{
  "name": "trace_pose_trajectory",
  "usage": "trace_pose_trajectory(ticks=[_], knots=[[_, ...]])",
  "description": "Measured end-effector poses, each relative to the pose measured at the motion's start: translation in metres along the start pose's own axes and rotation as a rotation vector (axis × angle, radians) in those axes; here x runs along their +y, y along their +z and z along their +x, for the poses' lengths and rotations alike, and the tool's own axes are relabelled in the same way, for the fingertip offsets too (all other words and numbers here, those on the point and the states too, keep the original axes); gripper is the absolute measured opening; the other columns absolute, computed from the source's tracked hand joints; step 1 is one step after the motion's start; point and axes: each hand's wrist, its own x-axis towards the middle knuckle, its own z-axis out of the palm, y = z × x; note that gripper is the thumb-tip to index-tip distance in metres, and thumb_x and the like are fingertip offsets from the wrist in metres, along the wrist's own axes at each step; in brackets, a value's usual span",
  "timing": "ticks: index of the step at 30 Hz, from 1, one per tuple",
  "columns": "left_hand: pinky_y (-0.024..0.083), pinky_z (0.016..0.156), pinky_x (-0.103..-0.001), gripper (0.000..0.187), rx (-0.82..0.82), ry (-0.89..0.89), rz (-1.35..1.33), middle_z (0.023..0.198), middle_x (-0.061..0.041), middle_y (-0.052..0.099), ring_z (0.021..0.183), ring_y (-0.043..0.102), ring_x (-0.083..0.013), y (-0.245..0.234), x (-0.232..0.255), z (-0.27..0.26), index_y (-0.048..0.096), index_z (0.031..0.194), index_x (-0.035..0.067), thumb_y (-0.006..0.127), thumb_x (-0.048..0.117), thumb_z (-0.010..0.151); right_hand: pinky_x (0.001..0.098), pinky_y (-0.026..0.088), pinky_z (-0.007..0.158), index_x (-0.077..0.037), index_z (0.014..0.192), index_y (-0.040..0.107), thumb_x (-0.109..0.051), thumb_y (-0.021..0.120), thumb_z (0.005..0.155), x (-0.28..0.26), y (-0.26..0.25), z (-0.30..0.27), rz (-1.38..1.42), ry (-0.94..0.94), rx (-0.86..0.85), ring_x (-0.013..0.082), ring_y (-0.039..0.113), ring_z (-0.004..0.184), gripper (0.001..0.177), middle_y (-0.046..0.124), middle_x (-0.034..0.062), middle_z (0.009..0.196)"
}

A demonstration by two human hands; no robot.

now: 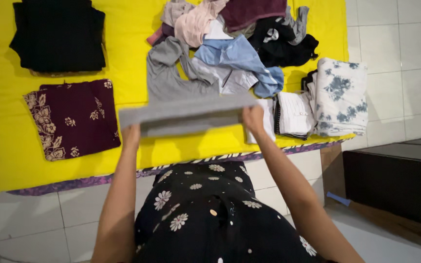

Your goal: The person folds several clothing items including a floral top, black shorts, a white tank top, and striped fabric on a yellow bed.

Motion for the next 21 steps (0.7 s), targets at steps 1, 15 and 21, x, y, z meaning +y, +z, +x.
trace_pose_trajectory(ticks=[1,15,21], knots=[[0.044,0.110,-0.038,0.064,0.010,-0.069,-0.112,0.141,-0.021,0.063,0.132,0.058,-0.0322,0.006,0.023,0.017,0.058,0.139,-0.003,0.055,0.045,0.097,0.0473,0.053,0.081,0.003,0.106,0.071,-0.022,0.055,0.099,-0.012,-0.005,0.015,0.134,-0.053,0.088,0.0408,0.071,0.093,0.031,0.072,0.0270,0.096],[0.038,0.122,-0.048,0.062,-0.523,0.485,-1.063,0.158,-0.019,0.044,0.144,0.047,-0.0328,0.100,0.146,-0.090,0.035,0.157,-0.001,0.052,0.034,0.109,0.0378,0.055,0.088,0.001,0.117,0.066,-0.005,0.072,0.088,-0.164,0.023,-0.095,0.428,-0.098,0.146,0.0271,0.071,0.101,0.030,0.071,0.0183,0.109],[0.042,0.119,-0.047,0.085,-0.670,0.456,-1.168,0.152,-0.013,0.050,0.141,0.051,-0.0297,0.113,0.169,-0.077,0.036,0.154,0.001,0.058,0.061,0.099,0.0349,0.051,0.066,-0.001,0.111,0.053,-0.009,0.085,0.071,-0.233,-0.010,-0.077,0.398,-0.402,0.270,0.0279,0.061,0.085,0.052,0.056,0.0199,0.111]])
